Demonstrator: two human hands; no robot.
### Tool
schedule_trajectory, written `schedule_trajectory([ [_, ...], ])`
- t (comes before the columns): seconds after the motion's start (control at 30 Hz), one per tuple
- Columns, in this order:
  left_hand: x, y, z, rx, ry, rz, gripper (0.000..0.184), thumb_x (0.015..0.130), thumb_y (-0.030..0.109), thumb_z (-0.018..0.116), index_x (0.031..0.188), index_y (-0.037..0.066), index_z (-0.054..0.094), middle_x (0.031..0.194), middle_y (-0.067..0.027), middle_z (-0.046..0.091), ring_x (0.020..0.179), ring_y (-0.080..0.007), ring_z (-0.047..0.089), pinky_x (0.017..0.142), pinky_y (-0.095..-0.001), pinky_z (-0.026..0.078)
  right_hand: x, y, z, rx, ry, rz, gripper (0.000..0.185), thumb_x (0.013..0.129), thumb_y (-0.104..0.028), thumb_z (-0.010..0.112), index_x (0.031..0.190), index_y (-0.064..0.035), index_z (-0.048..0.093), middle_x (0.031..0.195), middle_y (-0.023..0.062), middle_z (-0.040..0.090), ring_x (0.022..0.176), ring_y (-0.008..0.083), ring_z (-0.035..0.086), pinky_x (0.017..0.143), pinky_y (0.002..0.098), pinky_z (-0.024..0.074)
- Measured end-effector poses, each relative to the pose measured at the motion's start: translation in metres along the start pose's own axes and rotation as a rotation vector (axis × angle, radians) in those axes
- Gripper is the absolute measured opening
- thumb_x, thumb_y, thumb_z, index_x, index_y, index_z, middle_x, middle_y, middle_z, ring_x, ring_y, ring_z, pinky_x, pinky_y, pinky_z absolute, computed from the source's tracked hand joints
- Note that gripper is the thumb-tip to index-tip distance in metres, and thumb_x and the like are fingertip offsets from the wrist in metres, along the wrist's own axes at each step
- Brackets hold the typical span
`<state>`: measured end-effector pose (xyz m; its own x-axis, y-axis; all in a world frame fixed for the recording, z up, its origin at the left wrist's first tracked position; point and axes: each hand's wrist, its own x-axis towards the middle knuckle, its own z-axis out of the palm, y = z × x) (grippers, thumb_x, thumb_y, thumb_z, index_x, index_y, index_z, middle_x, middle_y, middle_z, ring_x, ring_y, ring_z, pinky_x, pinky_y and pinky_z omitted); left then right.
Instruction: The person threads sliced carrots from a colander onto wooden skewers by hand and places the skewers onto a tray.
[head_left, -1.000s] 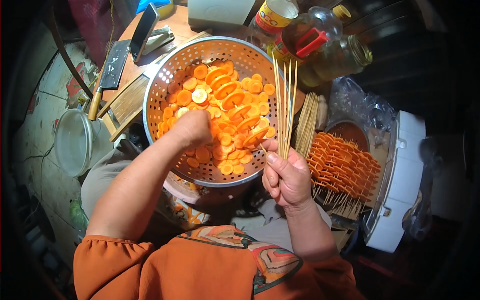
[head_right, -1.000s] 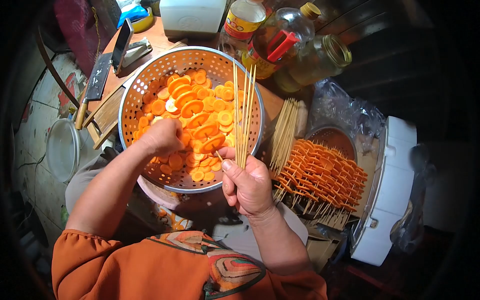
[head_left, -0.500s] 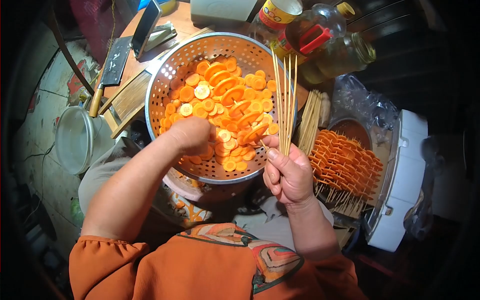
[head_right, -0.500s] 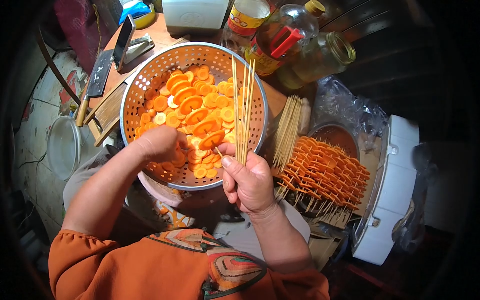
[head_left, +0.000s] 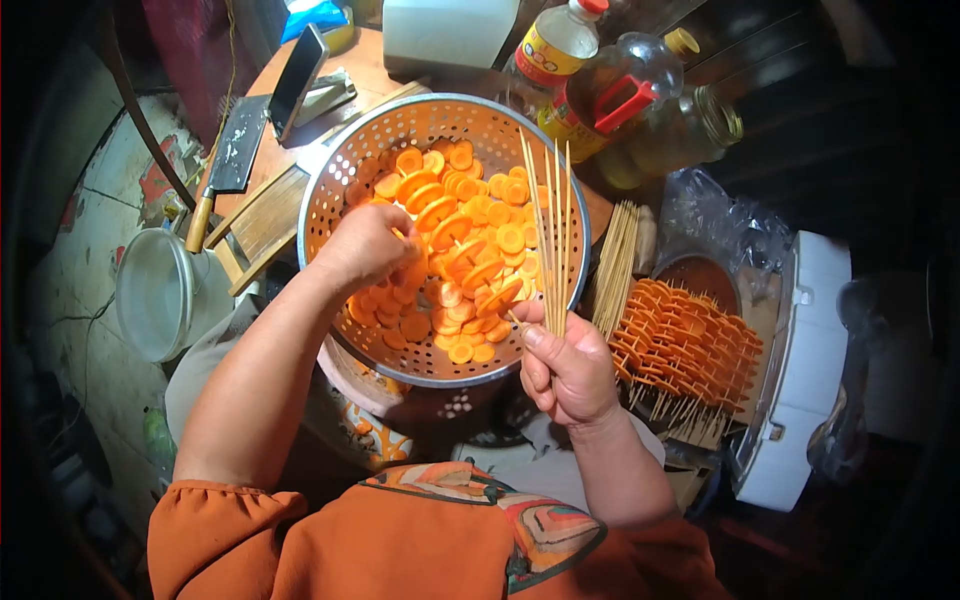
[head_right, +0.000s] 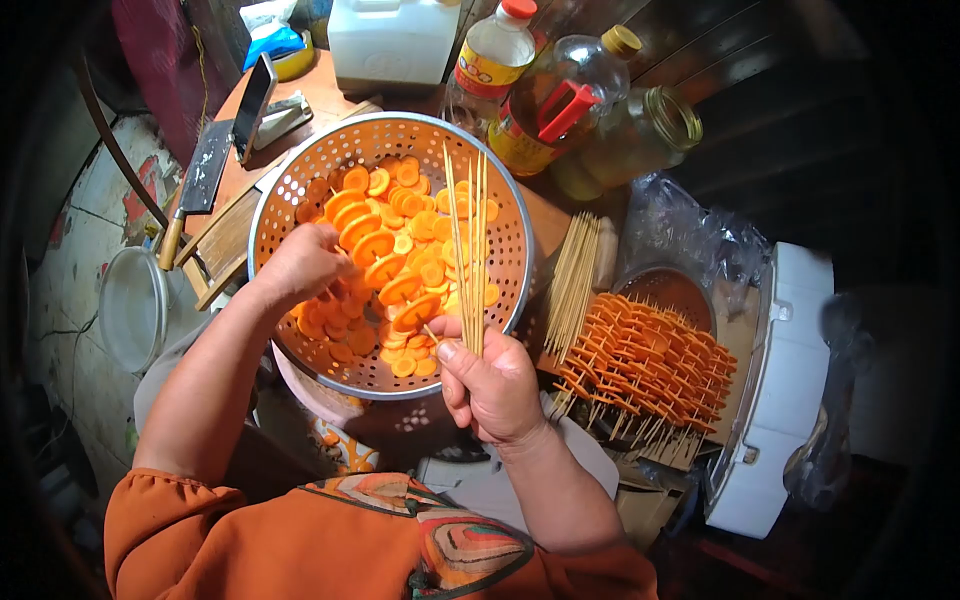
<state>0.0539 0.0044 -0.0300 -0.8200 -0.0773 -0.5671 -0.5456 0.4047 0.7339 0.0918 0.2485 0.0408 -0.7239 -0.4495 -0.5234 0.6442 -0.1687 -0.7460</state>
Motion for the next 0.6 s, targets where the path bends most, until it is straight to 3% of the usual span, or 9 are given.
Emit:
schedule_trajectory([
  [0.07,0.010,-0.003,-0.009,-0.442,0.103,-0.019,0.003,0.081,0.002,0.057,0.083,0.003,0.058,0.068,-0.0032,0.059,0.058,-0.0131,0.062,0.046,-0.0236,0.047,0.000,0.000,0.000,-0.008,0.006,0.014,0.026,0.090,-0.009,0.050,0.112,0.0052,0.047,0.054,0.0029,0.048,0.036,0.0074,0.039,0.033,0.0189,0.0330],
  [0.1,0.015,-0.005,-0.014,-0.590,0.174,-0.026,0.009,0.083,0.004,0.056,0.091,0.003,0.058,0.072,-0.0014,0.060,0.054,-0.0096,0.057,0.048,-0.0239,0.049,-0.001,0.000,0.000,-0.010,0.001,0.008,0.026,0.090,-0.009,0.050,0.112,0.0052,0.047,0.054,0.0029,0.048,0.036,0.0074,0.039,0.033,0.0189,0.0330],
  [0.17,0.009,0.002,-0.026,-0.828,0.196,0.072,0.006,0.084,0.009,0.059,0.089,0.006,0.058,0.074,-0.0006,0.060,0.057,-0.0080,0.057,0.051,-0.0228,0.049,-0.001,0.000,0.000,-0.038,0.013,0.032,0.026,0.090,-0.009,0.051,0.111,0.0052,0.047,0.054,0.0028,0.048,0.036,0.0072,0.039,0.033,0.0187,0.0331],
  [0.3,0.003,0.010,-0.030,-0.962,0.220,0.077,0.010,0.082,0.008,0.062,0.090,0.006,0.056,0.077,-0.0009,0.061,0.062,-0.0078,0.058,0.055,-0.0220,0.051,0.000,-0.001,0.002,-0.046,0.029,0.048,0.020,0.090,-0.006,0.048,0.109,0.0009,0.050,0.051,0.0013,0.046,0.033,0.0074,0.040,0.033,0.0179,0.0342],
  [0.53,0.001,0.009,-0.031,-1.027,0.216,0.084,0.013,0.081,0.006,0.062,0.092,0.006,0.056,0.079,-0.0025,0.061,0.064,-0.0083,0.059,0.058,-0.0221,0.053,0.000,0.001,0.002,-0.009,0.016,0.030,0.020,0.090,-0.006,0.047,0.109,0.0007,0.050,0.052,0.0015,0.047,0.033,0.0076,0.040,0.032,0.0181,0.0348],
  [0.6,0.000,0.010,-0.031,-1.017,0.207,0.094,0.012,0.081,0.006,0.062,0.091,0.006,0.056,0.080,-0.0028,0.061,0.065,-0.0084,0.059,0.058,-0.0219,0.052,0.000,0.002,0.001,0.002,-0.004,0.027,0.024,0.090,-0.007,0.049,0.111,0.0047,0.047,0.055,0.0032,0.049,0.036,0.0073,0.040,0.033,0.0184,0.0343],
])
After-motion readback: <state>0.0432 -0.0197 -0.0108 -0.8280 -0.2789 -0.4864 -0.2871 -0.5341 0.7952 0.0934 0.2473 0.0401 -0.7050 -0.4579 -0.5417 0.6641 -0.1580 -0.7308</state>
